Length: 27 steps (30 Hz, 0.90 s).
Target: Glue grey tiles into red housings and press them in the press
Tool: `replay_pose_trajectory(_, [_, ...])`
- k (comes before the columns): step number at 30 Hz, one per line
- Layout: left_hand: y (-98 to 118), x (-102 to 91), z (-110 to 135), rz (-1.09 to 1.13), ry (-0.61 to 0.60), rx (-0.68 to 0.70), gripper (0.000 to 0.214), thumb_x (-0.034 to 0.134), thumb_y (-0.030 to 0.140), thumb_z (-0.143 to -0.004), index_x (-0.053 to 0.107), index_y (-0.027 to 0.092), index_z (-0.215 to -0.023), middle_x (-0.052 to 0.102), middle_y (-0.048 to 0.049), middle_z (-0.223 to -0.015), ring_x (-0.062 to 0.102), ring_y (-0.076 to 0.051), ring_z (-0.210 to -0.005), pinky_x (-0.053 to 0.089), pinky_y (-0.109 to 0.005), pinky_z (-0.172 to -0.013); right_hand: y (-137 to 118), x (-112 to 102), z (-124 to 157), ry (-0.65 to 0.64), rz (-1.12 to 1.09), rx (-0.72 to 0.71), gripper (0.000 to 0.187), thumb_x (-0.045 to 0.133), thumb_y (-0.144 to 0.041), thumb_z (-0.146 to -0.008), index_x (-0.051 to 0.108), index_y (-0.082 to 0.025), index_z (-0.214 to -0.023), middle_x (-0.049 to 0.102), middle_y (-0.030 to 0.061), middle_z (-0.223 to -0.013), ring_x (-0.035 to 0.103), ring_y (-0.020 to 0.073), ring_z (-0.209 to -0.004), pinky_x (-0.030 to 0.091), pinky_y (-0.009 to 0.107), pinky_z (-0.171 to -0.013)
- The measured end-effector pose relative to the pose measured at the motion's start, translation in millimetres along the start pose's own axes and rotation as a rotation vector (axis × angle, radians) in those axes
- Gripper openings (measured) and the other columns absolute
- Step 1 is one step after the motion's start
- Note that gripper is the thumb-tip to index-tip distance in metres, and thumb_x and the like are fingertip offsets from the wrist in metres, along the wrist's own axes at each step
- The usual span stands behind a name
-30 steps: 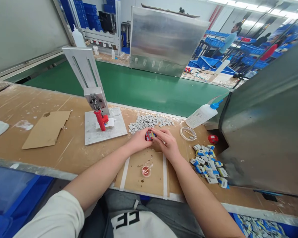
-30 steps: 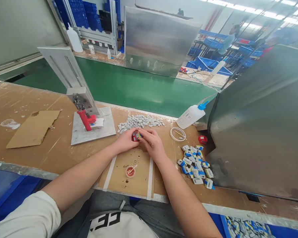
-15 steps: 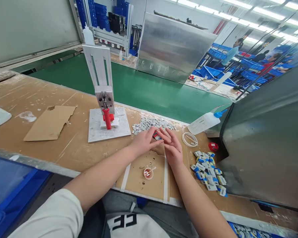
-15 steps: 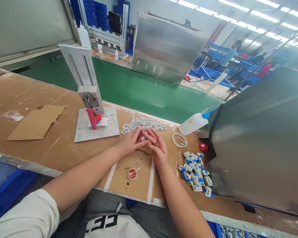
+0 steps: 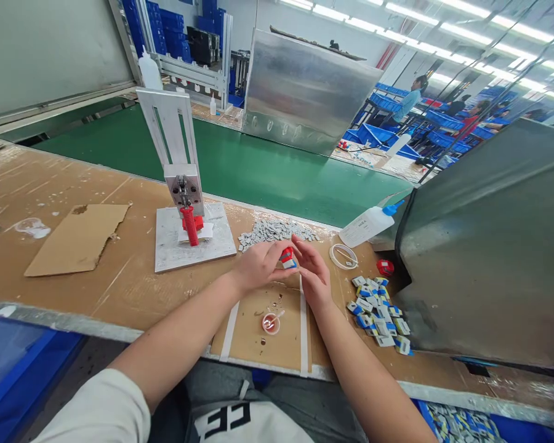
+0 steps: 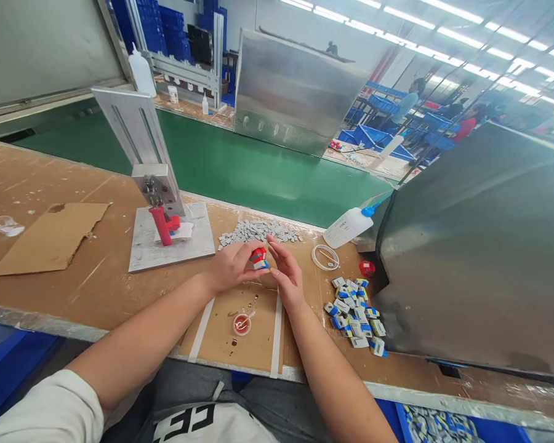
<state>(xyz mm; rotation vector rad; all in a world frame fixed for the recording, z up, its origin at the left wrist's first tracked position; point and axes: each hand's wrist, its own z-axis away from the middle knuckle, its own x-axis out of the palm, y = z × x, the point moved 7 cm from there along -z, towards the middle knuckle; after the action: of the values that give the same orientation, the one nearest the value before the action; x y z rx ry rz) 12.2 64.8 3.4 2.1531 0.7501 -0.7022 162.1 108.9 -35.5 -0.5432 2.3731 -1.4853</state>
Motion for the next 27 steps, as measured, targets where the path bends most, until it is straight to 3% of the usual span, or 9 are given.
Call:
replay_pose_trajectory(4, [-5.3,3.1,1.7,0.007,-0.054,-0.031,0.061,0.05,0.067,-0.104,0.054,0.018,-0.141,0.077,-0.0135,-0.112,0.076,-0.027,-0.105,0.058,-0.038,-0.094,8.5,-4.7,-0.6,0.003,0.128,0.057,0.058,0.057,-0.062,-0.098,0.061,-0.028,-0.145,0.063,0.0133,-0.152,0.064,0.0337,-0.136,0.055,0.054,-0.113])
replay_pose_trajectory(7, [-10.4,8.2,2.5,0.006,-0.096,-0.021,0.055,0.054,0.056,-0.106,0.049,0.019,-0.147,0.075,-0.0156,-0.124,0.074,-0.029,-0.112,0.058,-0.04,-0.096,13.1,-1.0,-0.5,-0.022,0.146,0.106,0.058,0.067,-0.061,-0.095,0.063,-0.027,-0.142,0.071,0.0116,-0.137,0.071,0.0297,-0.12,0.059,0.048,-0.106])
replay_pose_trajectory(10, [-12.4,6.8,-0.2,0.022,-0.111,-0.049,0.05,0.062,0.046,-0.104,0.05,0.02,-0.145,0.073,-0.0149,-0.129,0.073,-0.029,-0.117,0.058,-0.04,-0.098,12.3,1.2,-3.0,-0.016,0.119,0.116,0.06,0.075,-0.059,-0.09,0.065,-0.026,-0.139,0.072,0.0116,-0.135,0.071,0.0283,-0.12,0.058,0.047,-0.107])
replay_pose_trajectory(14, [-4.5,-10.9,2.2,0.003,-0.141,-0.091,0.039,0.071,0.036,-0.097,0.06,0.022,-0.132,0.073,-0.0116,-0.125,0.071,-0.027,-0.117,0.056,-0.037,-0.099,18.0,-0.3,-16.4,0.042,0.031,0.229,0.056,0.062,-0.067,-0.096,0.073,-0.024,-0.129,0.076,0.0122,-0.127,0.074,0.028,-0.112,0.062,0.048,-0.098])
replay_pose_trajectory(16, [-2.7,-26.2,15.2,-0.035,-0.165,-0.132,0.038,0.075,0.035,-0.092,0.064,0.022,-0.126,0.073,-0.0104,-0.121,0.071,-0.027,-0.112,0.056,-0.037,-0.096,21.8,8.7,-29.4,0.035,0.01,0.297,0.054,0.065,-0.067,-0.094,0.077,-0.022,-0.121,0.079,0.0122,-0.119,0.076,0.0273,-0.106,0.063,0.046,-0.093])
replay_pose_trajectory(19, [-8.5,-56.6,53.1,-0.087,-0.175,-0.231,0.04,0.08,0.037,-0.086,0.067,0.022,-0.12,0.075,-0.0092,-0.112,0.071,-0.028,-0.105,0.056,-0.038,-0.093,20.6,52.0,-54.0,-0.121,-0.005,0.339,0.049,0.074,-0.065,-0.086,0.08,-0.021,-0.107,0.082,0.0115,-0.108,0.076,0.0268,-0.103,0.063,0.044,-0.091])
replay_pose_trajectory(23, [-29.0,-95.4,113.5,-0.085,-0.105,-0.388,0.039,0.086,0.038,-0.079,0.071,0.021,-0.11,0.077,-0.01,-0.109,0.07,-0.031,-0.109,0.052,-0.045,-0.105,11.9,141.1,-82.7,-0.341,-0.094,0.366,0.048,0.081,-0.063,-0.08,0.078,-0.021,-0.102,0.082,0.0094,-0.103,0.077,0.0238,-0.097,0.063,0.039,-0.085])
replay_pose_trajectory(27, [-55.2,-108.9,151.5,0.175,0.047,-0.6,0.053,0.088,0.046,-0.077,0.071,0.021,-0.12,0.078,-0.0101,-0.121,0.069,-0.03,-0.118,0.051,-0.046,-0.111,4.7,215.3,-100.3,-0.464,-0.139,0.382,0.041,0.074,-0.059,-0.089,0.074,-0.021,-0.103,0.082,0.0079,-0.101,0.077,0.0193,-0.09,0.063,0.033,-0.079])
